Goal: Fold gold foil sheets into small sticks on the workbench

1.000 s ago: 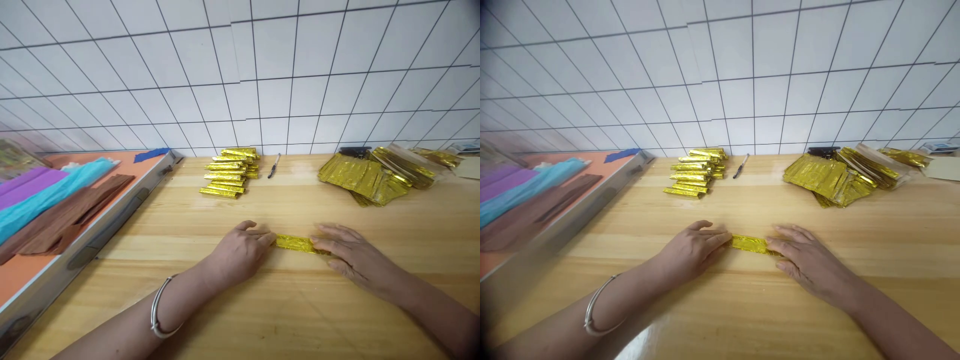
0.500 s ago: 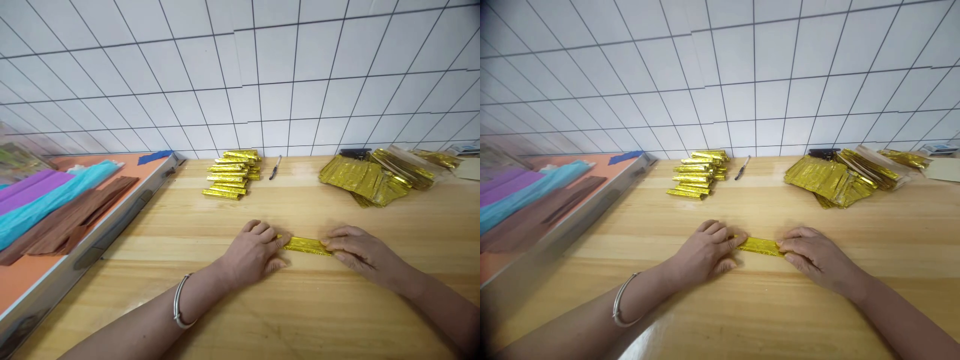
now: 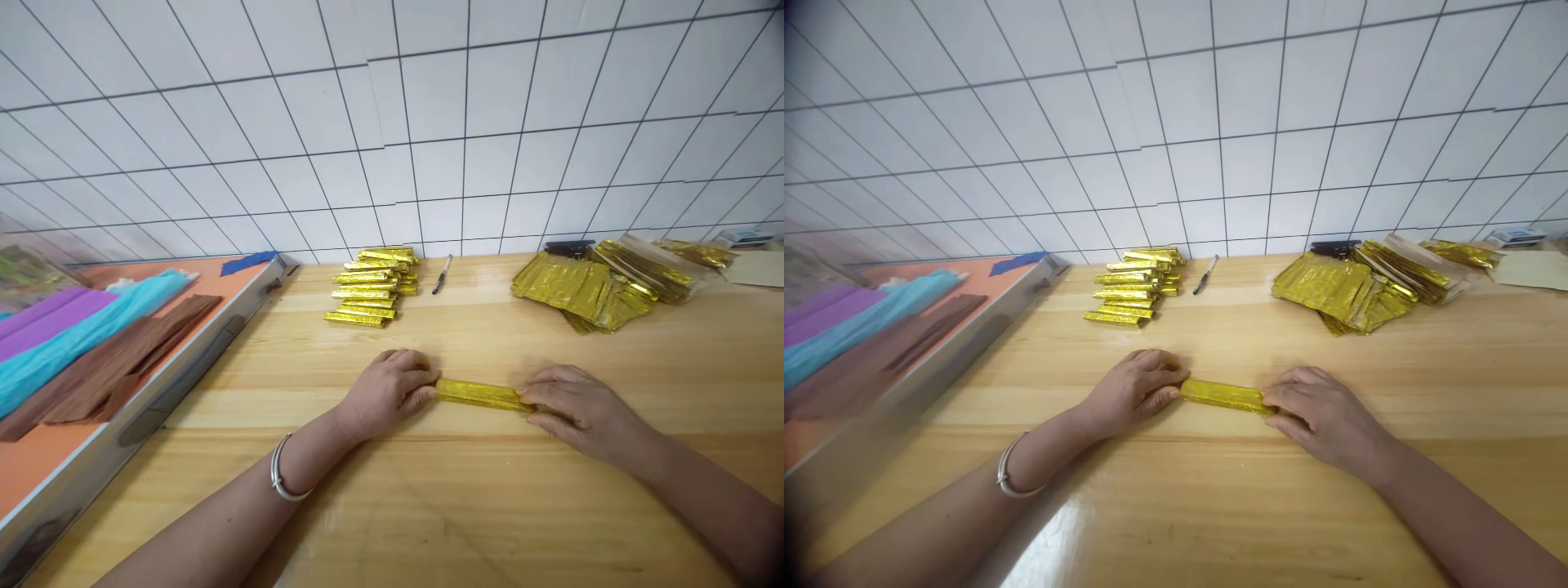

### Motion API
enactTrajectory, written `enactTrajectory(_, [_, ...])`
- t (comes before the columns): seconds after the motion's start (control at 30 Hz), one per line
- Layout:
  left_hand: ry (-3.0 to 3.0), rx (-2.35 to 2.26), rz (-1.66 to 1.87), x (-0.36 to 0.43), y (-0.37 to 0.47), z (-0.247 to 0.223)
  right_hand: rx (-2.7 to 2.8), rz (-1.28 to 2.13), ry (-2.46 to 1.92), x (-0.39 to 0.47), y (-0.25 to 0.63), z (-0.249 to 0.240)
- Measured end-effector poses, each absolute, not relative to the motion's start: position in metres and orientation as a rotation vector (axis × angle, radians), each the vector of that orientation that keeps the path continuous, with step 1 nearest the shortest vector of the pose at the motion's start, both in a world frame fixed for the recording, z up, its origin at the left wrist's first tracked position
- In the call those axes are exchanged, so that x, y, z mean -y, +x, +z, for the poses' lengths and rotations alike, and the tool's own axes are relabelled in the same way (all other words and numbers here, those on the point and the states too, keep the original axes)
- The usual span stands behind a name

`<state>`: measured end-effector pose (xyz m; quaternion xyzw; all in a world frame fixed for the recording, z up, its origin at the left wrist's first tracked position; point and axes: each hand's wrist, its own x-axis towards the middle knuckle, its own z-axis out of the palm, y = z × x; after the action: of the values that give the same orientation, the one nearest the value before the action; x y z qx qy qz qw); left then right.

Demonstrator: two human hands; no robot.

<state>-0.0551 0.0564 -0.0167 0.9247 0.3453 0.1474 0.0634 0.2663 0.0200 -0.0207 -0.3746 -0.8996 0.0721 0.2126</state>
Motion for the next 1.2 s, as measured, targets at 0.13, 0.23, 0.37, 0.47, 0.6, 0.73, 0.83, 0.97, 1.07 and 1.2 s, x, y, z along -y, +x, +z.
enactTrajectory(0.13, [2.826, -1.052, 0.437, -0.053, -0.054, -0.015, 2.478, 0.234, -1.043, -0.02, 0.266, -0.02])
enactTrajectory(0.23, [2.83, -1.061, 0.456, -0.052, -0.052, -0.017, 2.402, 0.314, -1.086, -0.021, 0.266, -0.022])
enactTrajectory(0.37, [2.802, -1.103, 0.546, -0.052, -0.052, -0.022, 2.258, 0.462, -1.204, -0.022, 0.267, -0.026])
enactTrajectory(0.47, [2.794, -1.116, 0.628, -0.052, -0.054, -0.025, 2.202, 0.529, -1.249, -0.022, 0.266, -0.026])
enactTrajectory(0.6, [2.868, -1.016, 0.81, -0.046, -0.057, -0.021, 2.189, 0.494, -1.25, -0.021, 0.261, -0.024])
enactTrajectory(0.73, [3.031, -0.64, 0.774, -0.037, -0.052, -0.014, 2.072, 0.518, -1.324, -0.022, 0.257, -0.026])
enactTrajectory(0.83, [3.105, -0.412, 0.703, -0.034, -0.045, -0.014, 2.025, 0.545, -1.356, -0.021, 0.256, -0.029])
enactTrajectory(0.97, [3.13, -0.431, 0.604, -0.035, -0.04, -0.018, 2.01, 0.576, -1.356, -0.02, 0.255, -0.03])
enactTrajectory(1.07, [3.117, -0.527, 0.526, -0.037, -0.039, -0.02, 1.989, 0.57, -1.389, -0.02, 0.254, -0.031])
enactTrajectory(1.2, [3.091, -0.545, 0.464, -0.039, -0.039, -0.019, 1.957, 0.412, -1.428, -0.024, 0.256, -0.036])
